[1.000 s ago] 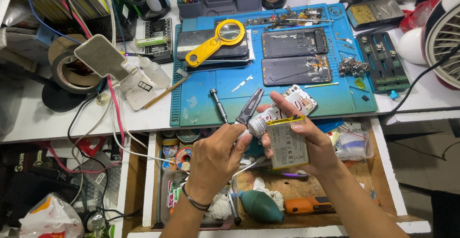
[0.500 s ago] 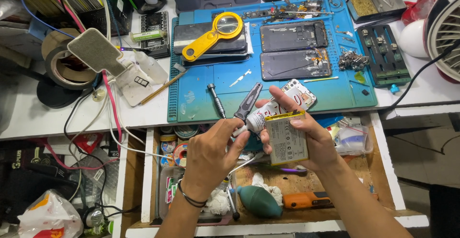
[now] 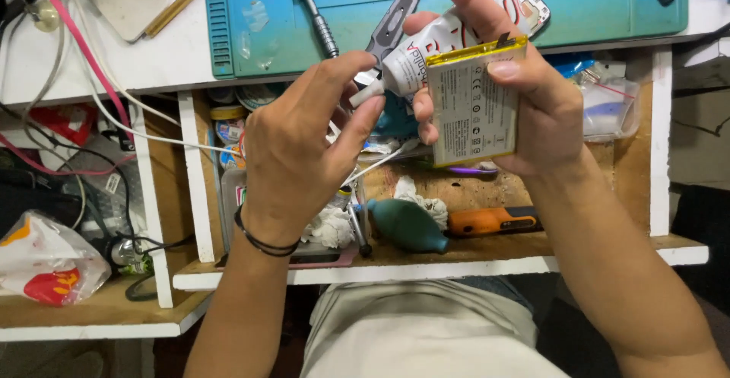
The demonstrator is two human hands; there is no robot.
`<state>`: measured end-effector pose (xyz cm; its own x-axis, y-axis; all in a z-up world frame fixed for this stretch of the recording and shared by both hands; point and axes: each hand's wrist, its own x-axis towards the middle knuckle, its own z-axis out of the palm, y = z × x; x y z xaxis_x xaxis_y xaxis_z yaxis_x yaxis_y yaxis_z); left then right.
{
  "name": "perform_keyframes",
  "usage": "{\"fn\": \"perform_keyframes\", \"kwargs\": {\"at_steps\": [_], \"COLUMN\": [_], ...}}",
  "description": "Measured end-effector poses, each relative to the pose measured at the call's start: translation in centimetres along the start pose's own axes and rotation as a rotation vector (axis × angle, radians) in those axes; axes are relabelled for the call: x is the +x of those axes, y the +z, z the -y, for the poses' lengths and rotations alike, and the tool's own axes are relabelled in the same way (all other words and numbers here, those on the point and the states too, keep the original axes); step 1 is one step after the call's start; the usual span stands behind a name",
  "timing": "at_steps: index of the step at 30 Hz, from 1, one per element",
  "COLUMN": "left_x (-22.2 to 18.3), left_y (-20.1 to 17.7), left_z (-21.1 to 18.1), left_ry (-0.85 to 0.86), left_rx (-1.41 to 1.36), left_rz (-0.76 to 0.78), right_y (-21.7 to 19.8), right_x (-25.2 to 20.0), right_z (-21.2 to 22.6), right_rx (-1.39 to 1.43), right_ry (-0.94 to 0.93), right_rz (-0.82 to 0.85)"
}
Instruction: The person applies adhesive from a tube to the connector area of a mobile phone battery and subsequently connects the battery to a tester cable using a magnifying glass.
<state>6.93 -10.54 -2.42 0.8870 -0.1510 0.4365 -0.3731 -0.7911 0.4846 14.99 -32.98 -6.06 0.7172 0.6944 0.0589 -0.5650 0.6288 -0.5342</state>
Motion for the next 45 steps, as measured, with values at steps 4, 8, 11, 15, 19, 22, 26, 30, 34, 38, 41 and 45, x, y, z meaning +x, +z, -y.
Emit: {"fn": "perform_keyframes", "kwargs": {"at_steps": [4, 8, 11, 15, 19, 22, 26, 30, 34, 38, 41, 45], "left_x": [0.1, 1.0, 2.1, 2.2, 1.6, 1.5, 1.0, 1.3, 1.2, 1.3, 1.6, 2.1], "left_y": [0.0, 0.2, 0.8, 2.9, 3.3, 3.6, 3.9, 3.8, 4.0, 3.9, 3.5, 2.8], "left_z": [0.0, 0.8, 2.1, 3.4, 3.8, 4.3, 4.6, 3.9, 3.8, 3.7, 3.3, 2.8], "left_ry": [-0.004, 0.063, 0.154, 0.215, 0.176, 0.227, 0.214, 0.197, 0.181, 0.171, 0.141, 0.112], "left_rx": [-0.017, -0.037, -0.082, -0.168, -0.200, -0.273, -0.285, -0.286, -0.306, -0.306, -0.298, -0.291], "left_rz": [0.007, 0.026, 0.033, -0.025, -0.073, -0.115, -0.108, -0.124, -0.105, -0.096, -0.096, -0.106], "right_y": [0.5, 0.3, 0.2, 0.9, 0.6, 0.5, 0.2, 0.6, 0.3, 0.4, 0.6, 0.8], "right_x": [0.0, 0.0, 0.2, 0.3, 0.4, 0.5, 0.4, 0.4, 0.3, 0.4, 0.4, 0.4], "right_z": [-0.2, 0.1, 0.4, 0.5, 0.4, 0.2, 0.0, 0.2, 0.2, 0.2, 0.1, 0.2], "right_rx": [0.004, 0.014, -0.016, -0.073, -0.054, -0.013, 0.059, 0.059, 0.048, 0.058, 0.043, -0.017], "right_ry": [-0.004, -0.009, -0.050, -0.094, -0.061, -0.037, -0.016, -0.032, -0.046, -0.043, -0.053, -0.060], "right_rz": [-0.005, -0.036, -0.059, -0.167, -0.090, -0.119, -0.117, -0.113, -0.109, -0.123, -0.117, -0.142]}}
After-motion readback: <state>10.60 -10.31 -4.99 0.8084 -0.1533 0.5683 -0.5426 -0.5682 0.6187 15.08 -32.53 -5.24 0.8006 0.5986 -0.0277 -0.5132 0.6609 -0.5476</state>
